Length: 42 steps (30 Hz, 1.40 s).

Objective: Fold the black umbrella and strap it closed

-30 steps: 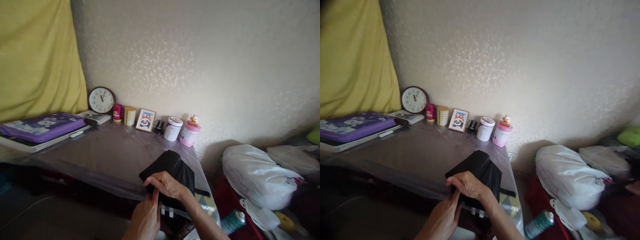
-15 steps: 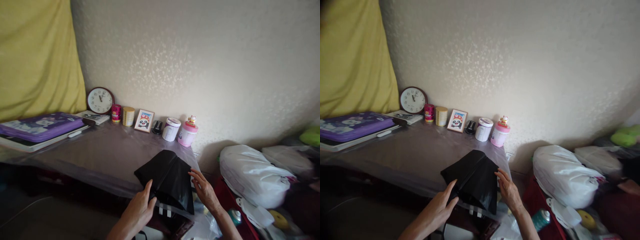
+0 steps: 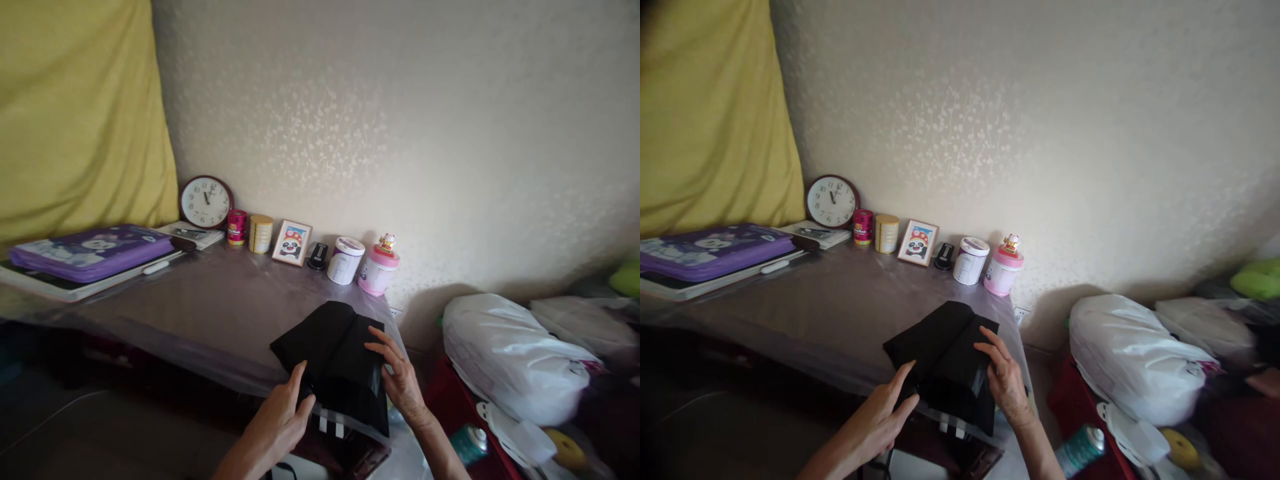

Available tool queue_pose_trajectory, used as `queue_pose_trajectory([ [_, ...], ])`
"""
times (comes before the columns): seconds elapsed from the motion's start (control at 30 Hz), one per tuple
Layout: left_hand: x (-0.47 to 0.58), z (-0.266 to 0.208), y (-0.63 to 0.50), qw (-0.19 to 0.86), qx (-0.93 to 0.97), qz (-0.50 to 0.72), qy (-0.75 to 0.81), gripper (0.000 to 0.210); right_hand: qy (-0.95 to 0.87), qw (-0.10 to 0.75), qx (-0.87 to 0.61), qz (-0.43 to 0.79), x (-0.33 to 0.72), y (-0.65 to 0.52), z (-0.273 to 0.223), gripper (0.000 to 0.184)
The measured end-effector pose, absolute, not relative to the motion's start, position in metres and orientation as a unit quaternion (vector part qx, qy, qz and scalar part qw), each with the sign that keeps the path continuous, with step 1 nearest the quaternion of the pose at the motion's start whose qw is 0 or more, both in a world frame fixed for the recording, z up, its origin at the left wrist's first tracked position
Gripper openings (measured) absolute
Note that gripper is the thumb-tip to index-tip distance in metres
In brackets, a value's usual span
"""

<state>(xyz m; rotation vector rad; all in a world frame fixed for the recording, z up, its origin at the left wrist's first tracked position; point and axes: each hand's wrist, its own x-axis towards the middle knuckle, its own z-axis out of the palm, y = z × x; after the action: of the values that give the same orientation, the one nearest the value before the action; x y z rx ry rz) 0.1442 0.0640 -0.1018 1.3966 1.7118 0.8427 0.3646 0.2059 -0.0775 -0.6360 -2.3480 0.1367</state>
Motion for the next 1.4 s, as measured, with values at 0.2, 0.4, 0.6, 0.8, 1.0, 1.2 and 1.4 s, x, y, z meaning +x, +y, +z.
queue_pose_trajectory([
  [0.2,0.144,-0.108,0.065,0.450,0.505,0.372,0.635,0.053,-0.891,0.376,-0.242,0.081,0.342,0.210,-0.075,0.047],
  [0.4,0.142,-0.107,0.066,0.481,0.491,0.389,0.614,0.052,-0.868,0.412,-0.263,0.084,0.340,0.214,-0.079,0.047],
  [0.6,0.143,-0.104,0.067,0.493,0.478,0.391,0.614,0.050,-0.863,0.430,-0.254,0.077,0.352,0.206,-0.084,0.034],
  [0.8,0.142,-0.105,0.068,0.496,0.474,0.393,0.612,0.050,-0.872,0.414,-0.251,0.077,0.358,0.196,-0.078,0.024],
  [1.0,0.140,-0.104,0.067,0.481,0.487,0.393,0.614,0.051,-0.851,0.449,-0.248,0.114,0.333,0.204,-0.064,0.019],
  [1.2,0.139,-0.099,0.065,0.446,0.521,0.370,0.626,0.050,-0.835,0.490,-0.224,0.108,0.287,0.218,-0.058,0.017],
  [1.4,0.144,-0.099,0.065,0.297,0.582,0.267,0.708,0.053,-0.852,0.469,-0.214,0.094,0.247,0.226,-0.069,0.017],
])
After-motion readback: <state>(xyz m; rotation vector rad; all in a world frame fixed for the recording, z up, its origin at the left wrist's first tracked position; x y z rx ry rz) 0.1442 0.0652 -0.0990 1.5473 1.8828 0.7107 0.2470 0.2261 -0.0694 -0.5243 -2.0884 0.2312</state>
